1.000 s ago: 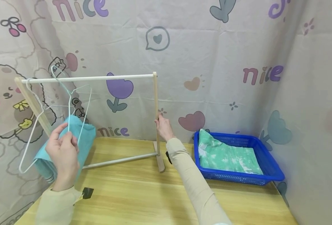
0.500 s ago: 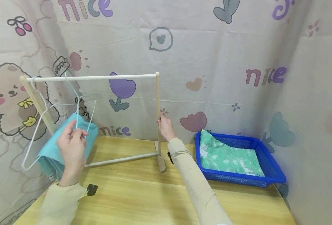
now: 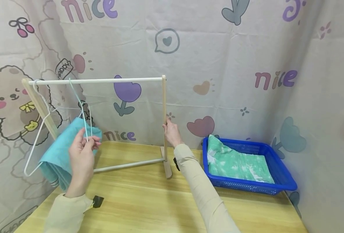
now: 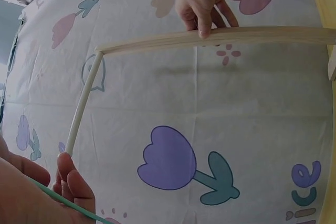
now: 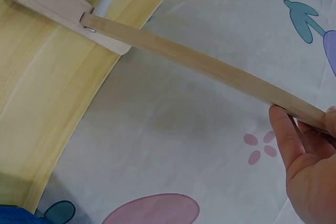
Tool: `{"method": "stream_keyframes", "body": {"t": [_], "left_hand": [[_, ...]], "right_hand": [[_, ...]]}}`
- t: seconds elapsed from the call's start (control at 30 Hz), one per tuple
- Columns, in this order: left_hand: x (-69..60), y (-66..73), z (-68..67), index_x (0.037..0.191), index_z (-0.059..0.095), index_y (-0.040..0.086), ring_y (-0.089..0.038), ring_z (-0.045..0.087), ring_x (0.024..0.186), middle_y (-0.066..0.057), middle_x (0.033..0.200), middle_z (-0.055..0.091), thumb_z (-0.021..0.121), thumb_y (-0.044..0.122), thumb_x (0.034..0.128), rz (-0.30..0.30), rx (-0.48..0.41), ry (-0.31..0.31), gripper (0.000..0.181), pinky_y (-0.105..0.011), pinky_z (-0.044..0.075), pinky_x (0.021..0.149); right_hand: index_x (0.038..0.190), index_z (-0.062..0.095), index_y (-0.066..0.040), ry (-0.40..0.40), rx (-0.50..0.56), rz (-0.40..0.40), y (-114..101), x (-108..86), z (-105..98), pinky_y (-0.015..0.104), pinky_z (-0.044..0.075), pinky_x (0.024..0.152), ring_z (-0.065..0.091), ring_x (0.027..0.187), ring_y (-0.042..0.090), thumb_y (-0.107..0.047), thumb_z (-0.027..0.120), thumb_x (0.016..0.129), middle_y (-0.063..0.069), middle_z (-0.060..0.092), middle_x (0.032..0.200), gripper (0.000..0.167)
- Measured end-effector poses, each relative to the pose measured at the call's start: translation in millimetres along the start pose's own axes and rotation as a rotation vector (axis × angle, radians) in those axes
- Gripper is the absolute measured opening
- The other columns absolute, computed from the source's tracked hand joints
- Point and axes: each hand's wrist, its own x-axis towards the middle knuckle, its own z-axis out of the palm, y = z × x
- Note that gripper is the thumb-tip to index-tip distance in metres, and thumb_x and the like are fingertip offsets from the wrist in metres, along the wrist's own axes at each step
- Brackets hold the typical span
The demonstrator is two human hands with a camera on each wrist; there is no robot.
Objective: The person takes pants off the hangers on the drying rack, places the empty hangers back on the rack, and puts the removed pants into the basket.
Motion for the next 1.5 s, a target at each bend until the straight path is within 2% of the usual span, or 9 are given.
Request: {"method": "stream_keyframes", "body": {"t": [0.2,0.4,0.7,0.9,1.13,1.2,1.27,1.4,1.5], "left_hand": [[-4.9,-5.8,-0.7,0.154,0.029,0.011,-0.007,0.059,0.084,-0.009,0.102,0.061,0.042,0.012,0.1050,-0.008,0.023,-0.011,0.050,-0.011,0.048,0.078],[-5.7,-9.0,-4.4,0.149,0.039,0.007,-0.002,0.061,0.088,-0.002,0.103,0.061,0.046,0.012,0.1035,0.014,0.005,0.036,0.046,-0.008,0.047,0.085],[-4.1,-10.0,-21.8,0.137,0.056,0.009,-0.002,0.060,0.090,0.005,0.101,0.061,0.049,0.012,0.1019,0.092,0.091,0.116,0.036,-0.008,0.045,0.074],[0.5,-7.1,-35.6,0.124,0.067,0.008,0.006,0.058,0.084,0.015,0.094,0.062,0.054,0.015,0.1003,0.213,0.221,0.225,0.028,-0.010,0.042,0.072],[10.4,-5.1,-56.3,0.108,0.075,0.002,0.016,0.047,0.078,-0.016,0.091,0.069,0.058,0.007,0.0948,0.444,0.386,0.339,0.022,-0.009,0.034,0.067],[13.7,-3.6,-62.9,0.106,0.074,-0.002,0.008,0.052,0.079,-0.023,0.092,0.067,0.057,0.004,0.0943,0.486,0.430,0.368,0.021,-0.010,0.032,0.069],[16.2,-1.8,-69.0,0.106,0.072,-0.006,-0.010,0.058,0.082,-0.028,0.094,0.066,0.056,0.003,0.0949,0.513,0.481,0.387,0.021,-0.016,0.033,0.072],[19.7,0.0,-79.8,0.107,0.070,-0.010,-0.048,0.055,0.095,-0.032,0.100,0.064,0.054,-0.002,0.0942,0.533,0.556,0.413,0.022,-0.043,0.039,0.083],[21.2,-0.6,-88.7,0.114,0.066,-0.011,-0.053,0.051,0.104,-0.034,0.109,0.062,0.052,-0.005,0.0927,0.509,0.608,0.386,0.027,-0.059,0.037,0.091]], "right_hand": [[0.122,0.056,0.001,0.001,0.006,0.009,-1,-0.9,-1,0.042,0.055,0.093,0.065,0.112,0.034,-0.012,0.047,0.104,0.023,0.068,0.115,0.024],[0.118,0.056,0.001,0.002,0.010,-0.006,-1,-0.9,-1,0.043,0.054,0.094,0.065,0.113,0.035,-0.013,0.047,0.104,0.023,0.067,0.114,0.021],[0.118,0.056,0.001,0.007,0.014,0.009,-1,-2.1,0,0.043,0.054,0.094,0.064,0.113,0.036,-0.012,0.049,0.103,0.023,0.067,0.116,0.021],[0.117,0.057,0.001,0.012,0.003,0.009,-2,-2.1,0,0.043,0.055,0.092,0.065,0.112,0.035,-0.013,0.049,0.104,0.022,0.068,0.114,0.021],[0.121,0.056,0.001,0.014,-0.002,0.005,-2,-2.1,0,0.043,0.055,0.093,0.064,0.113,0.036,-0.013,0.048,0.104,0.023,0.067,0.115,0.024],[0.121,0.056,0.001,0.017,-0.005,0.006,-2,-2.1,0,0.043,0.055,0.093,0.065,0.112,0.035,-0.013,0.049,0.104,0.024,0.067,0.115,0.024],[0.121,0.056,0.001,0.016,-0.005,0.010,-2,-2.1,0,0.042,0.055,0.092,0.065,0.112,0.035,-0.013,0.049,0.104,0.023,0.067,0.114,0.024],[0.124,0.056,0.002,0.012,-0.001,0.012,-2,-2.0,0,0.042,0.055,0.092,0.065,0.112,0.035,-0.013,0.048,0.104,0.024,0.067,0.116,0.026],[0.125,0.055,0.002,0.007,0.002,0.011,-2,-1.9,0,0.042,0.055,0.092,0.065,0.113,0.035,-0.013,0.048,0.104,0.024,0.067,0.117,0.027]]}}
